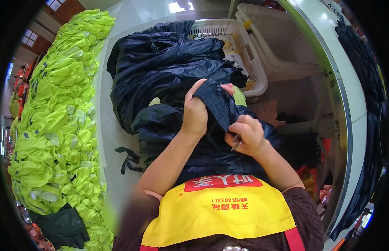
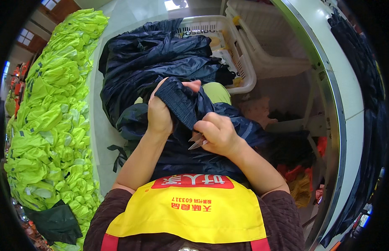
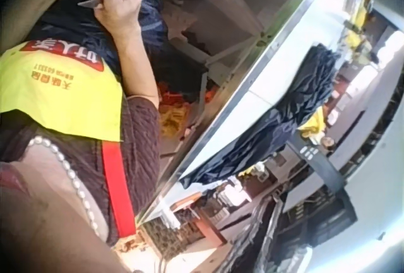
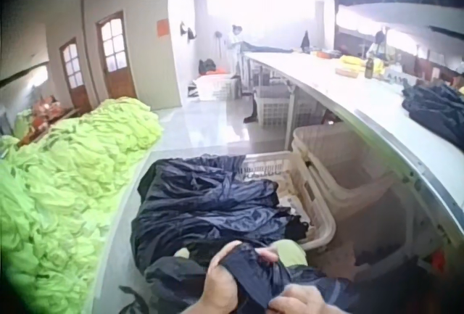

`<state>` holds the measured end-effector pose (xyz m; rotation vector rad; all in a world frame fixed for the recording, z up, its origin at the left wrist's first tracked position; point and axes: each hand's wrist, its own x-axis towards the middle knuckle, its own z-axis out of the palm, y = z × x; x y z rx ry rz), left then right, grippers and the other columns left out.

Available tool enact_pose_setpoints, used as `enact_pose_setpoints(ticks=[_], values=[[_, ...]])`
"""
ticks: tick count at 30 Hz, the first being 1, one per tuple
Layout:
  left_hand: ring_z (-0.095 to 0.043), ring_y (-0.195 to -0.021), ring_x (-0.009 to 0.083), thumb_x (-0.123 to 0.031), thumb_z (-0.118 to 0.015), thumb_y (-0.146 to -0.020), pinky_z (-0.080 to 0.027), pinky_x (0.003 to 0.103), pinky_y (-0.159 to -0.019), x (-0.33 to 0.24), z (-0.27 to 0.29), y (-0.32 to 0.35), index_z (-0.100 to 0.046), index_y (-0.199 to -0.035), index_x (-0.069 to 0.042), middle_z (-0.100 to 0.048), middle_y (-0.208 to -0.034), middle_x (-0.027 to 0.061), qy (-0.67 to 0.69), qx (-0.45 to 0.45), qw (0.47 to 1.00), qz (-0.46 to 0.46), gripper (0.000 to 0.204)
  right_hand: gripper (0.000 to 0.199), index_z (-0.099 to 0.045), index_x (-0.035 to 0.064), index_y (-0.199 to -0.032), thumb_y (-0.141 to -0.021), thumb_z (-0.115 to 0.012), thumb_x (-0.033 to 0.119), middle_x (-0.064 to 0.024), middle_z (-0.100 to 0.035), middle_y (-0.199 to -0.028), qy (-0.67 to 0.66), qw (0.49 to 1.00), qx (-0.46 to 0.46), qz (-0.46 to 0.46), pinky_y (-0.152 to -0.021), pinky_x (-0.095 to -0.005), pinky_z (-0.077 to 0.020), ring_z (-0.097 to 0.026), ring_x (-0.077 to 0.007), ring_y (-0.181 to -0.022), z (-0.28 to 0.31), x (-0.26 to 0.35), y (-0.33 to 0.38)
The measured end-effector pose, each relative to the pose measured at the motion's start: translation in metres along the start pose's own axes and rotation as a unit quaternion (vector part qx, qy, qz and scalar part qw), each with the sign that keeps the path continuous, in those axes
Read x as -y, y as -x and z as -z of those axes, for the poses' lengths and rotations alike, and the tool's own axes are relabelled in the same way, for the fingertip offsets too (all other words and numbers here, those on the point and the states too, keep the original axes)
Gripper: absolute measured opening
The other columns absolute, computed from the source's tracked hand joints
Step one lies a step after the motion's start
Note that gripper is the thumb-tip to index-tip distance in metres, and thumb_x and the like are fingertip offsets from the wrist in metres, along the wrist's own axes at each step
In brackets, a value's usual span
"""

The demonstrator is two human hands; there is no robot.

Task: The person removes tags from dark blue garments using a small tool. The person repeatedly picks up garments, cuts the tags, and places them back in a pile.

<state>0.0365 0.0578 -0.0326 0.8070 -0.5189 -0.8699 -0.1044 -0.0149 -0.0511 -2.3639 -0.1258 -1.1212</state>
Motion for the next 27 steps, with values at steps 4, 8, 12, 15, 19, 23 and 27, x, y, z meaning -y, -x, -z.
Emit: enact_pose_setpoints(ticks=[4,8,12,15,19,23,27], values=[[-0.047,-0.052,0.0146,-0.019,-0.040,-0.089,-0.044,0.028,-0.061,0.011,-0.001,0.000,-0.047,-0.077,-0.003,-0.048,-0.058,0.0063,-0.004,0.053,0.998,0.034,0.021,0.027,-0.057,0.0056,-0.081,-0.060,-0.073,0.001,-0.0061,-0.049,-0.068,-0.073,0.995,0.013,-0.066,-0.045,-0.0269,-0.0401,-0.050,-0.0192,-0.052,-0.016,0.012,0.017],[-0.036,-0.042,0.0099,-0.019,-0.043,-0.087,-0.038,0.026,-0.051,0.011,0.000,0.005,-0.044,-0.080,-0.004,-0.040,-0.051,0.0017,-0.061,0.067,0.995,0.047,0.016,0.026,-0.057,0.0056,-0.080,-0.069,-0.079,0.014,-0.0009,-0.054,-0.070,-0.232,0.961,-0.018,-0.147,-0.046,-0.0210,-0.0324,-0.045,-0.0082,-0.052,0.014,0.004,-0.002],[-0.039,-0.047,0.0058,-0.017,-0.043,-0.087,-0.034,0.020,-0.050,0.008,-0.009,0.005,-0.048,-0.081,-0.005,-0.045,-0.057,0.0000,-0.090,0.080,0.990,0.068,0.015,0.039,-0.062,0.0038,-0.105,-0.070,-0.077,0.014,0.0036,-0.043,-0.067,-0.316,0.898,-0.036,-0.305,-0.051,-0.0171,-0.0278,-0.035,-0.0035,-0.055,0.034,-0.006,-0.032],[-0.046,-0.054,0.0046,-0.015,-0.045,-0.086,-0.035,0.018,-0.050,0.015,-0.017,0.001,-0.052,-0.083,-0.005,-0.051,-0.066,-0.0004,-0.156,0.096,0.983,-0.022,0.013,0.030,-0.064,0.0023,-0.102,-0.074,-0.073,0.008,0.0035,-0.053,-0.070,-0.269,0.921,0.091,-0.267,-0.053,-0.0165,-0.0335,-0.044,-0.0034,-0.059,0.037,-0.019,-0.044],[-0.049,-0.056,0.0060,-0.009,-0.049,-0.085,-0.038,0.018,-0.052,0.031,-0.008,-0.004,-0.053,-0.085,-0.004,-0.054,-0.068,0.0007,-0.177,0.085,0.981,0.000,0.006,0.010,-0.061,-0.0001,-0.089,-0.082,-0.065,0.006,-0.0020,-0.061,-0.079,-0.386,0.845,-0.029,-0.369,-0.064,-0.0171,-0.0425,-0.056,-0.0050,-0.073,0.035,-0.019,-0.034],[-0.052,-0.060,0.0079,-0.004,-0.047,-0.086,-0.041,0.019,-0.056,0.031,-0.013,-0.012,-0.052,-0.087,-0.004,-0.056,-0.070,0.0022,-0.104,0.012,0.994,0.033,0.005,0.011,-0.056,0.0016,-0.085,-0.082,-0.065,0.008,0.0012,-0.053,-0.074,-0.327,0.859,-0.071,-0.387,-0.059,-0.0177,-0.0359,-0.046,-0.0039,-0.065,0.053,-0.014,-0.020],[-0.053,-0.063,0.0085,0.000,-0.045,-0.086,-0.043,0.019,-0.060,0.027,-0.023,-0.018,-0.051,-0.089,-0.004,-0.056,-0.073,0.0024,-0.076,0.030,0.997,0.015,0.007,0.011,-0.055,0.0022,-0.081,-0.081,-0.065,0.008,-0.0026,-0.055,-0.081,-0.233,0.927,-0.076,-0.283,-0.059,-0.0186,-0.0365,-0.047,-0.0058,-0.065,0.048,-0.015,0.006]])
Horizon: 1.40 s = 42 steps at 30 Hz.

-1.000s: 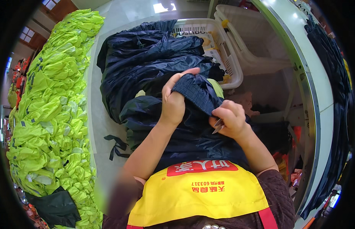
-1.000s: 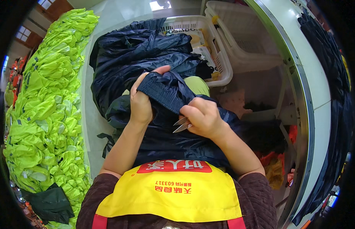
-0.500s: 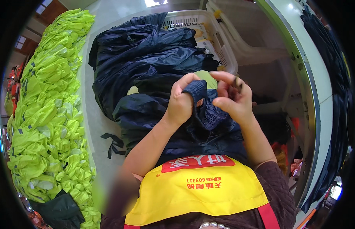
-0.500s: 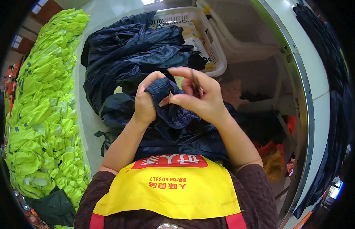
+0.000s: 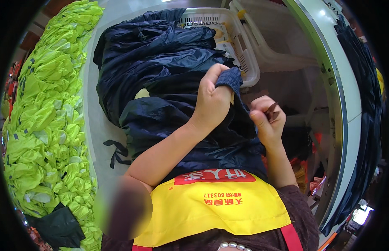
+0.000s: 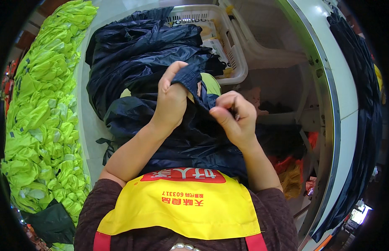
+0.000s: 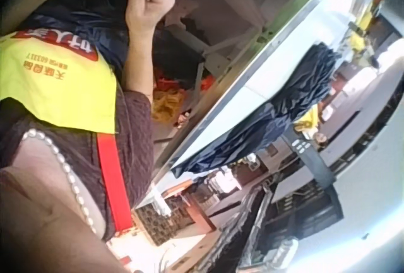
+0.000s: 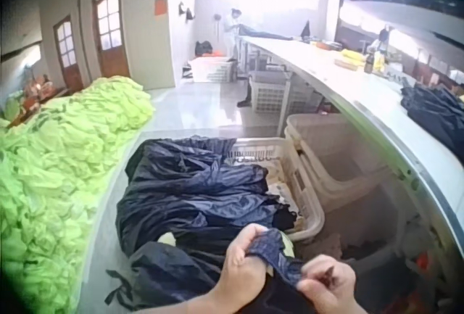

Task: The person removes tags from dark blue garments using a small tool. The person repeatedly picks up garments, cuts the tags, and places them back in a pile.

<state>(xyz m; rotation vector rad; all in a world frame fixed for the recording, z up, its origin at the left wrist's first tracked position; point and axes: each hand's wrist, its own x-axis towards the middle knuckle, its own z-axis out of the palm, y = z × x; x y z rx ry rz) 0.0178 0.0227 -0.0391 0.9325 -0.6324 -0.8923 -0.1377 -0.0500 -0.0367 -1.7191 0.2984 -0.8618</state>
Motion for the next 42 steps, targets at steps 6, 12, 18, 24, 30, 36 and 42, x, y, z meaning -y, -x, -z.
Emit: enact_pose_setpoints(ticks=[6,12,18,24,30,36,42], values=[[-0.052,-0.065,0.0047,-0.004,-0.048,-0.089,-0.042,0.018,-0.059,-0.004,0.004,0.012,-0.049,-0.089,-0.004,-0.055,-0.074,-0.0001,-0.022,0.031,0.998,-0.042,0.001,0.010,-0.058,0.0025,-0.086,-0.080,-0.065,0.006,-0.0022,-0.056,-0.083,-0.114,0.991,-0.043,-0.052,-0.056,-0.0176,-0.0354,-0.046,-0.0042,-0.063,0.002,0.015,-0.019],[-0.054,-0.072,0.0059,-0.011,-0.055,-0.088,-0.043,0.018,-0.064,-0.004,0.011,0.021,-0.051,-0.088,-0.005,-0.056,-0.080,0.0013,-0.112,0.076,0.986,-0.102,0.007,0.046,-0.061,0.0046,-0.109,-0.067,-0.078,0.010,-0.0034,-0.059,-0.084,0.050,0.992,0.113,0.040,-0.058,-0.0195,-0.0400,-0.051,-0.0075,-0.064,-0.013,0.027,-0.042],[-0.052,-0.062,0.0102,-0.017,-0.049,-0.089,-0.044,0.023,-0.065,-0.004,0.020,0.024,-0.050,-0.090,-0.004,-0.056,-0.078,0.0065,0.014,0.137,0.988,0.063,0.013,0.019,-0.067,0.0017,-0.088,-0.071,-0.074,0.007,-0.0040,-0.059,-0.073,0.012,0.986,0.136,0.091,-0.055,-0.0239,-0.0382,-0.050,-0.0109,-0.062,-0.019,0.007,-0.051],[-0.038,-0.048,0.0110,-0.026,-0.039,-0.093,-0.038,0.028,-0.058,-0.004,0.018,0.032,-0.047,-0.093,-0.005,-0.042,-0.056,0.0031,0.118,0.095,0.984,0.095,0.023,0.010,-0.065,0.0021,-0.082,-0.076,-0.071,0.009,-0.0025,-0.056,-0.069,0.080,0.995,0.026,0.060,-0.053,-0.0203,-0.0377,-0.051,-0.0085,-0.060,-0.006,0.014,-0.049],[-0.040,-0.047,0.0097,-0.025,-0.039,-0.092,-0.037,0.025,-0.054,-0.004,0.014,0.031,-0.047,-0.090,-0.004,-0.045,-0.057,0.0034,0.129,0.082,0.981,0.120,0.023,0.022,-0.060,-0.0011,-0.100,-0.080,-0.064,0.007,-0.0044,-0.059,-0.084,0.001,0.999,0.049,0.014,-0.055,-0.0167,-0.0374,-0.050,-0.0047,-0.062,-0.004,0.007,-0.040],[-0.042,-0.044,0.0081,-0.020,-0.041,-0.091,-0.039,0.022,-0.050,-0.016,0.010,0.033,-0.048,-0.084,-0.004,-0.048,-0.058,0.0028,-0.047,0.053,0.989,0.129,0.019,0.019,-0.063,0.0005,-0.085,-0.073,-0.073,0.011,-0.0034,-0.059,-0.076,0.157,0.979,0.118,0.056,-0.054,-0.0219,-0.0367,-0.049,-0.0057,-0.063,-0.006,0.009,-0.030],[-0.045,-0.049,0.0065,-0.010,-0.048,-0.086,-0.036,0.020,-0.050,-0.012,0.016,0.034,-0.050,-0.084,-0.003,-0.050,-0.059,0.0017,0.026,0.067,0.989,0.132,0.008,0.016,-0.061,0.0022,-0.084,-0.085,-0.064,0.018,0.0015,-0.057,-0.071,-0.018,1.000,-0.016,0.011,-0.053,-0.0172,-0.0378,-0.050,-0.0039,-0.060,0.017,0.011,-0.030]])
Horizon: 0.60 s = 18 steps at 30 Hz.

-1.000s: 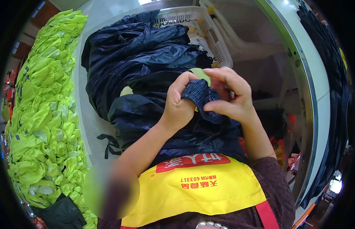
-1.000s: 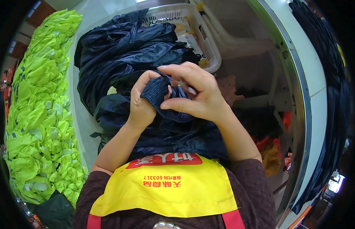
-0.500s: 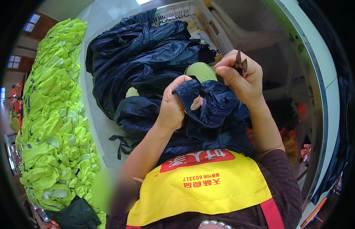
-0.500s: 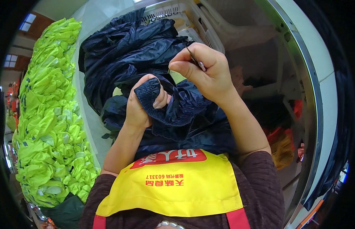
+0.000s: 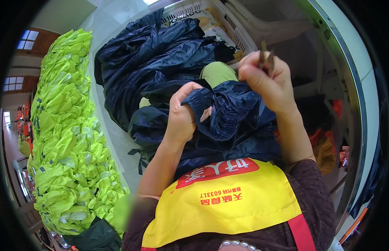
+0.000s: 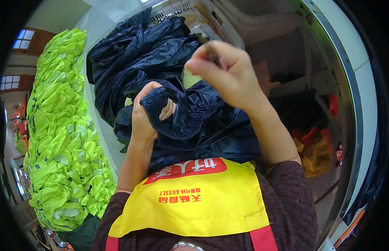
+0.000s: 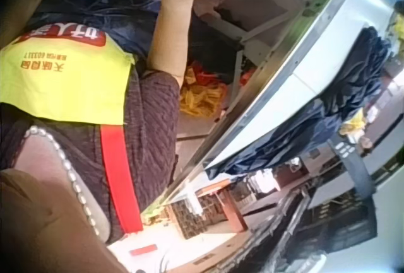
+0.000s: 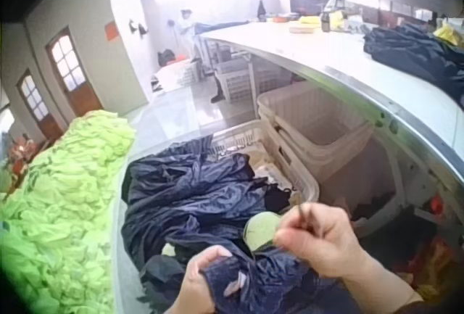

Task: The person removes tags from dark blue garments using a small tool. The person repeatedly picks up garments, cuts the tags, and places them back in a pile.

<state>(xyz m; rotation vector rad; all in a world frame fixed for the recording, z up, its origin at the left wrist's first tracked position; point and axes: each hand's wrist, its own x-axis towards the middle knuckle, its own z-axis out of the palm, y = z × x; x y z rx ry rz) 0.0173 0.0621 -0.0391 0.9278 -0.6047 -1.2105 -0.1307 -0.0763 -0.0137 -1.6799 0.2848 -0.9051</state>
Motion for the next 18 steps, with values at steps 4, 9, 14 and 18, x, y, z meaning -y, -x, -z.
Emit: enact_pose_setpoints(ticks=[4,9,14,18], values=[[-0.043,-0.047,0.0069,-0.011,-0.048,-0.087,-0.035,0.021,-0.050,0.005,0.004,-0.003,-0.050,-0.087,-0.003,-0.049,-0.058,0.0013,0.131,0.049,0.990,0.009,0.008,0.016,-0.060,0.0024,-0.089,-0.088,-0.060,0.019,0.0024,-0.058,-0.073,-0.152,0.980,-0.026,-0.129,-0.047,-0.0143,-0.0304,-0.043,0.0013,-0.056,-0.001,-0.007,0.004],[-0.038,-0.044,0.0083,-0.018,-0.042,-0.090,-0.034,0.023,-0.050,0.007,0.009,-0.002,-0.048,-0.085,-0.004,-0.045,-0.054,0.0013,0.104,0.046,0.993,0.023,0.016,0.029,-0.060,0.0013,-0.108,-0.081,-0.065,0.010,0.0010,-0.056,-0.083,-0.081,0.987,0.086,-0.105,-0.061,-0.0178,-0.0380,-0.050,-0.0033,-0.072,-0.021,-0.008,0.010],[-0.035,-0.044,0.0092,-0.020,-0.038,-0.091,-0.035,0.025,-0.051,0.004,-0.002,-0.001,-0.047,-0.084,-0.005,-0.042,-0.053,0.0020,0.054,0.001,0.997,0.056,0.019,0.016,-0.060,0.0009,-0.093,-0.079,-0.066,0.008,0.0019,-0.056,-0.075,0.025,0.995,0.096,0.001,-0.059,-0.0195,-0.0383,-0.049,-0.0037,-0.068,-0.026,-0.009,0.001],[-0.035,-0.045,0.0121,-0.022,-0.033,-0.093,-0.035,0.027,-0.053,0.009,0.004,0.000,-0.048,-0.085,-0.007,-0.041,-0.053,0.0032,0.173,0.006,0.980,0.098,0.022,0.011,-0.061,0.0039,-0.093,-0.088,-0.057,0.013,0.0029,-0.055,-0.073,-0.093,0.993,-0.001,-0.075,-0.048,-0.0157,-0.0308,-0.042,0.0000,-0.055,-0.015,-0.003,-0.012]])
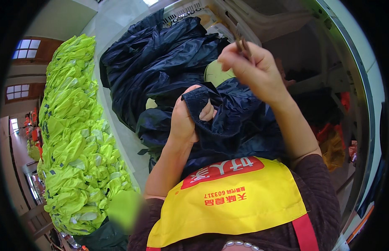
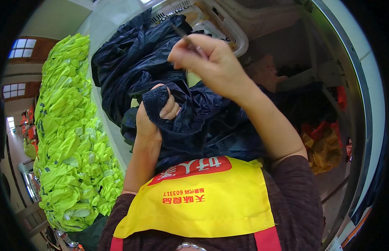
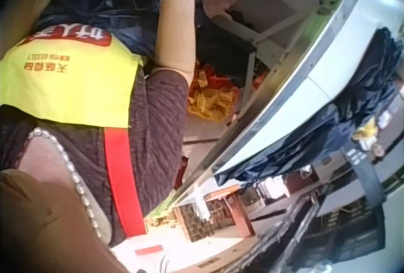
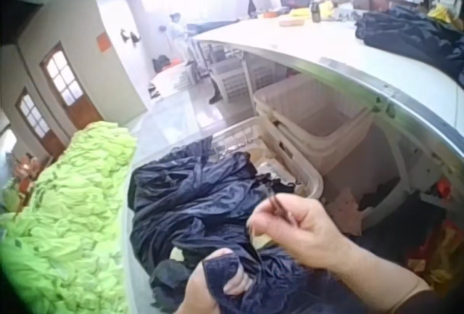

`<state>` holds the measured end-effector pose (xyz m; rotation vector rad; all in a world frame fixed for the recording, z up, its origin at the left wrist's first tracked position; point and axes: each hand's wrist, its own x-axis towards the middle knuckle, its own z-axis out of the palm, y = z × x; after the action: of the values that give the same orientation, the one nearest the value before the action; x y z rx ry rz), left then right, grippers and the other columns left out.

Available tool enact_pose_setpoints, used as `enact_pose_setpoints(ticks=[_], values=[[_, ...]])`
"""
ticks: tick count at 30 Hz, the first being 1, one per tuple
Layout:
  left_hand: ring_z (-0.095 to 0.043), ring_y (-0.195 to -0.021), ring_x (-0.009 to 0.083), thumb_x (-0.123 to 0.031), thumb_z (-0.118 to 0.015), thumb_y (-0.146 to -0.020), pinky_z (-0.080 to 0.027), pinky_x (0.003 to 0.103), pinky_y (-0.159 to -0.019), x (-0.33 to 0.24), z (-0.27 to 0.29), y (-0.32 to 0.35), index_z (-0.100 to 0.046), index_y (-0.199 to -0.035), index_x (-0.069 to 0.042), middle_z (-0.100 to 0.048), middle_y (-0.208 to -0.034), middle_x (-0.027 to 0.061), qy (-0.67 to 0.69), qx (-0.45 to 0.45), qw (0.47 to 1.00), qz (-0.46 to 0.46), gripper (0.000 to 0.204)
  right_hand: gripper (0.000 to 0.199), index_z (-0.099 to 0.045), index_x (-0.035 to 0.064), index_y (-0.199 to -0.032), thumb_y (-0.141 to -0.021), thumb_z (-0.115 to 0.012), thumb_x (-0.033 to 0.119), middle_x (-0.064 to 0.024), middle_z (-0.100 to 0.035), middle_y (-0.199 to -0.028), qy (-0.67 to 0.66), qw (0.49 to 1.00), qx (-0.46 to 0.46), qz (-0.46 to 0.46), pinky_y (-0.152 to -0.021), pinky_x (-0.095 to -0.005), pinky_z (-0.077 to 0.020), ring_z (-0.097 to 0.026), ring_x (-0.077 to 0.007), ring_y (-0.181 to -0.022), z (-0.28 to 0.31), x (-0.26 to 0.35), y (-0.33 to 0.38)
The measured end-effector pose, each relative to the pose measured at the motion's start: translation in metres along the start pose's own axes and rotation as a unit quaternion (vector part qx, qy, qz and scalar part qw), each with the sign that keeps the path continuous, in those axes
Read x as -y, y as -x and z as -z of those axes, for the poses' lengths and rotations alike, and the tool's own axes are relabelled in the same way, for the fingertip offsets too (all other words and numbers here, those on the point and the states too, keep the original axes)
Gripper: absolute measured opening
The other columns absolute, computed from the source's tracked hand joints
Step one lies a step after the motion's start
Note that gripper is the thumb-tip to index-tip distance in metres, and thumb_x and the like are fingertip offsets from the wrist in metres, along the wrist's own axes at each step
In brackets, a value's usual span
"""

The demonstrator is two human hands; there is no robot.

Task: The person removes tags from dark blue garments using a small tool. The person repeatedly picks up garments, cuts the tags, and places them back in a pile.

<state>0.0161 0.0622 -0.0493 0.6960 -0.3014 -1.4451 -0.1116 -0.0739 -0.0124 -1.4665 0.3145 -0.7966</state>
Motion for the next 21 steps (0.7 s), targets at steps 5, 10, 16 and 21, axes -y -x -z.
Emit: enact_pose_setpoints(ticks=[5,10,16,21], values=[[-0.035,-0.048,0.0140,-0.027,-0.029,-0.095,-0.034,0.029,-0.054,0.000,0.009,0.003,-0.047,-0.085,-0.010,-0.039,-0.053,0.0031,0.099,0.017,0.994,0.047,0.027,0.037,-0.058,0.0046,-0.093,-0.091,-0.043,0.038,0.0037,-0.046,-0.070,0.082,0.992,0.048,-0.078,-0.048,-0.0187,-0.0260,-0.035,-0.0026,-0.055,0.026,-0.008,0.008],[-0.036,-0.047,0.0129,-0.026,-0.031,-0.095,-0.034,0.027,-0.052,0.000,0.005,0.001,-0.046,-0.084,-0.009,-0.040,-0.053,0.0028,0.058,0.030,0.997,0.040,0.025,0.032,-0.053,-0.0028,-0.092,-0.089,-0.048,0.029,-0.0122,-0.055,-0.075,0.271,0.932,0.239,-0.038,-0.064,-0.0343,-0.0426,-0.053,-0.0254,-0.069,0.026,-0.013,0.021],[-0.035,-0.044,0.0098,-0.022,-0.034,-0.093,-0.030,0.023,-0.047,0.000,0.001,0.001,-0.047,-0.084,-0.004,-0.041,-0.053,0.0022,-0.029,0.029,0.999,0.010,0.024,0.034,-0.055,-0.0008,-0.088,-0.090,-0.050,0.033,-0.0156,-0.055,-0.073,0.276,0.920,0.278,0.027,-0.060,-0.0372,-0.0430,-0.055,-0.0327,-0.067,0.018,-0.012,0.015],[-0.030,-0.042,0.0091,-0.022,-0.032,-0.095,-0.025,0.022,-0.043,0.002,-0.005,0.000,-0.049,-0.088,-0.001,-0.038,-0.051,0.0020,-0.047,0.010,0.999,0.010,0.027,0.031,-0.054,-0.0014,-0.086,-0.089,-0.050,0.029,-0.0146,-0.053,-0.069,0.272,0.919,0.280,0.063,-0.056,-0.0360,-0.0424,-0.054,-0.0325,-0.062,0.014,-0.014,0.012]])
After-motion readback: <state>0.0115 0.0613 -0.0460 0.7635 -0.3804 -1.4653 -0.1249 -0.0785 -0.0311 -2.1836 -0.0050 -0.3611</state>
